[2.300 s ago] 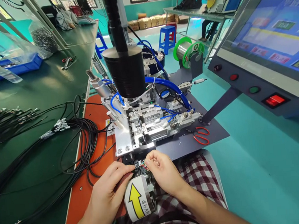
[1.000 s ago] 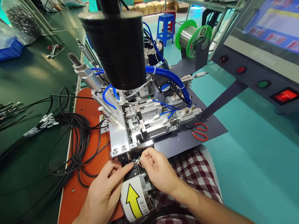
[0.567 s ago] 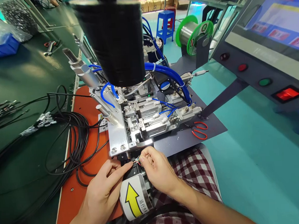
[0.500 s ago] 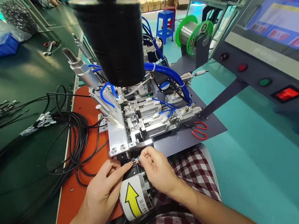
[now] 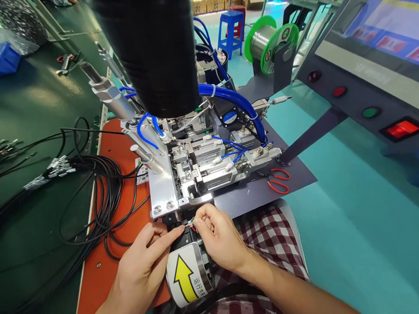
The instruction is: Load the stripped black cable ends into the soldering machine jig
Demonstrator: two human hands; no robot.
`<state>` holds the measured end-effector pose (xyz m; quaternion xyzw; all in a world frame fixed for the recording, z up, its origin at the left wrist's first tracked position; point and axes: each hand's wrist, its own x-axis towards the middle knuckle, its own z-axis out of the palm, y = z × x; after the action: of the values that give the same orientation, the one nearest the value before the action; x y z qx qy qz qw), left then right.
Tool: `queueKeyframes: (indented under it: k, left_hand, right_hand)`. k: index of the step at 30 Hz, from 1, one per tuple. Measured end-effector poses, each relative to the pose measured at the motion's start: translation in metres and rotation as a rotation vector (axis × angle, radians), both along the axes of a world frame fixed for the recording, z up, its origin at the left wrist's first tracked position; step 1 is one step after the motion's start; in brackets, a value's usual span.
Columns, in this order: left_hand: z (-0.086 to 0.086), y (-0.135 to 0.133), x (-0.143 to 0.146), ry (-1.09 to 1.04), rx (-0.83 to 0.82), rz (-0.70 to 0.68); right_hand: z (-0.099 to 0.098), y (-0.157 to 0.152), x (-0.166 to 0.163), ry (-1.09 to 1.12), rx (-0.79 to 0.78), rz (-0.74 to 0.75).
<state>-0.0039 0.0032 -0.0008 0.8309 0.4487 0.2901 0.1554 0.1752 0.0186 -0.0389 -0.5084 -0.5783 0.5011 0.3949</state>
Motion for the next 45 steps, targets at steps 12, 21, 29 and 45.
queueKeyframes:
  k: [12,21,29,45]
  left_hand:
    - [-0.0037,-0.0012,-0.0021,-0.004,-0.023,0.002]
    - [-0.0023,-0.0015,-0.0007,0.01,-0.034,0.015]
    - [-0.0027,-0.0015,-0.0013,0.016,-0.036,0.017]
    - [-0.0032,-0.0021,-0.0007,0.026,-0.03,0.029]
  right_hand:
    - [-0.0015,-0.0006,0.0006,0.014,-0.003,0.01]
    - [-0.0025,-0.0011,0.0004,0.01,0.002,-0.003]
    - [-0.0045,-0.0019,0.0004,0.004,0.004,-0.006]
    - [-0.0038,-0.0009,0.0002,0.067,-0.046,0.011]
